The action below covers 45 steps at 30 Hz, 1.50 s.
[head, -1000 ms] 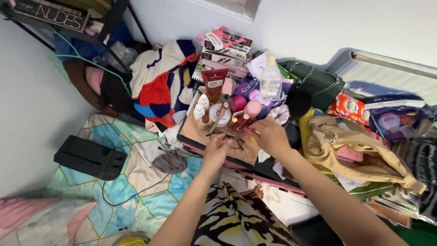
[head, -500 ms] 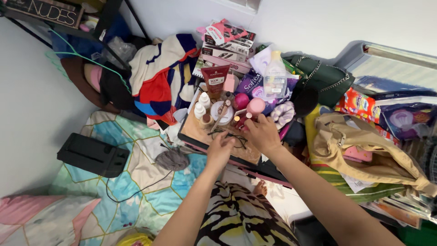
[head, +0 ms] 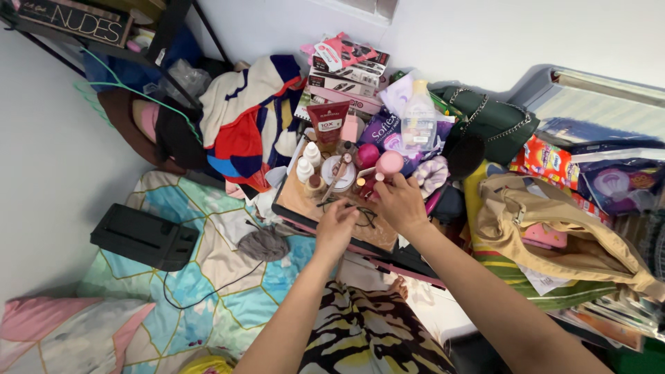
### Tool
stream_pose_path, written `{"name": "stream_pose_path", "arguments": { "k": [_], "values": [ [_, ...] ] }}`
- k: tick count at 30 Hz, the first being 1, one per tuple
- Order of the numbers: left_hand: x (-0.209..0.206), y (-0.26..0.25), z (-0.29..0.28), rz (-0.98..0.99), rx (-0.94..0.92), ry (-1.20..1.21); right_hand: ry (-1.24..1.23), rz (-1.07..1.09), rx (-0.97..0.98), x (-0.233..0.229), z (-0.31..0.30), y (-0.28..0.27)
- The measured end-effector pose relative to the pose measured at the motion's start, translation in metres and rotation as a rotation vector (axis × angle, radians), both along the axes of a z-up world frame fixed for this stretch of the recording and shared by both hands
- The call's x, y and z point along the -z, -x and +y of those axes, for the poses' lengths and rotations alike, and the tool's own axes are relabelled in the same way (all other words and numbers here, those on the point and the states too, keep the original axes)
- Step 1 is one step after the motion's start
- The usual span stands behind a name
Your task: The person places cosmetic items and small objects from a cluttered table into a beige handbag and arranges them inside. They then pick up a stick broom, beat and fluff pillows and cushions on the bed, and tuck and smooth the bed sheet around the mattress.
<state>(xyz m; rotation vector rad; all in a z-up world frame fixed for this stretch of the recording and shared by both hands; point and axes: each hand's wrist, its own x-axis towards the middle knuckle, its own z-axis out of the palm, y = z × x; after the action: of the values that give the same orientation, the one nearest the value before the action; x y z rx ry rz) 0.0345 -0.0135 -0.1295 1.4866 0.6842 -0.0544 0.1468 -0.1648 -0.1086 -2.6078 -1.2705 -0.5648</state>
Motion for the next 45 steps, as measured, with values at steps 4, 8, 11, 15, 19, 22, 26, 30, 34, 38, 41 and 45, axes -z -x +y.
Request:
{"name": "stream_pose_path", "arguments": {
  "k": [4, 8, 11, 15, 19, 22, 26, 30, 34, 38, 41, 45],
  "values": [
    [0.003, 0.000, -0.002, 0.009, 0.005, 0.023, -0.030, 0.050, -0.021, 0.000, -0.005, 0.000],
    [0.008, -0.001, -0.005, -0.002, 0.005, 0.000, -0.049, -0.014, -0.023, -0.004, -0.010, 0.001],
    [0.009, -0.001, -0.008, -0.001, 0.002, -0.020, -0.066, -0.029, -0.022, -0.012, -0.015, 0.003],
    [-0.001, -0.002, -0.011, -0.033, 0.018, -0.097, -0.148, 0.025, 0.038, -0.033, -0.025, 0.011],
    [-0.030, -0.006, -0.024, -0.172, -0.006, -0.139, -0.285, 0.055, 0.085, -0.065, -0.045, 0.025],
    [-0.059, -0.020, -0.045, -0.255, 0.007, -0.118, -0.386, 0.171, 0.205, -0.087, -0.064, 0.034],
    [-0.096, -0.039, -0.089, -0.368, 0.109, -0.219, -0.562, 0.142, 0.290, -0.102, -0.110, 0.047],
    [-0.123, -0.053, -0.136, -0.372, 0.287, -0.355, -0.572, 0.085, 0.454, -0.103, -0.185, 0.056],
    [-0.137, -0.069, -0.188, -0.528, 0.454, -0.498, -0.461, 0.095, 0.734, -0.098, -0.268, 0.062],
    [-0.140, -0.082, -0.236, -0.639, 0.611, -0.702, -0.465, 0.104, 0.756, -0.091, -0.331, 0.061],
    [-0.133, -0.089, -0.266, -0.641, 0.693, -0.830, -0.465, 0.148, 0.760, -0.080, -0.362, 0.057],
    [-0.111, -0.103, -0.300, -0.568, 0.869, -1.076, -0.446, 0.280, 0.701, -0.056, -0.379, 0.043]
  ]
}}
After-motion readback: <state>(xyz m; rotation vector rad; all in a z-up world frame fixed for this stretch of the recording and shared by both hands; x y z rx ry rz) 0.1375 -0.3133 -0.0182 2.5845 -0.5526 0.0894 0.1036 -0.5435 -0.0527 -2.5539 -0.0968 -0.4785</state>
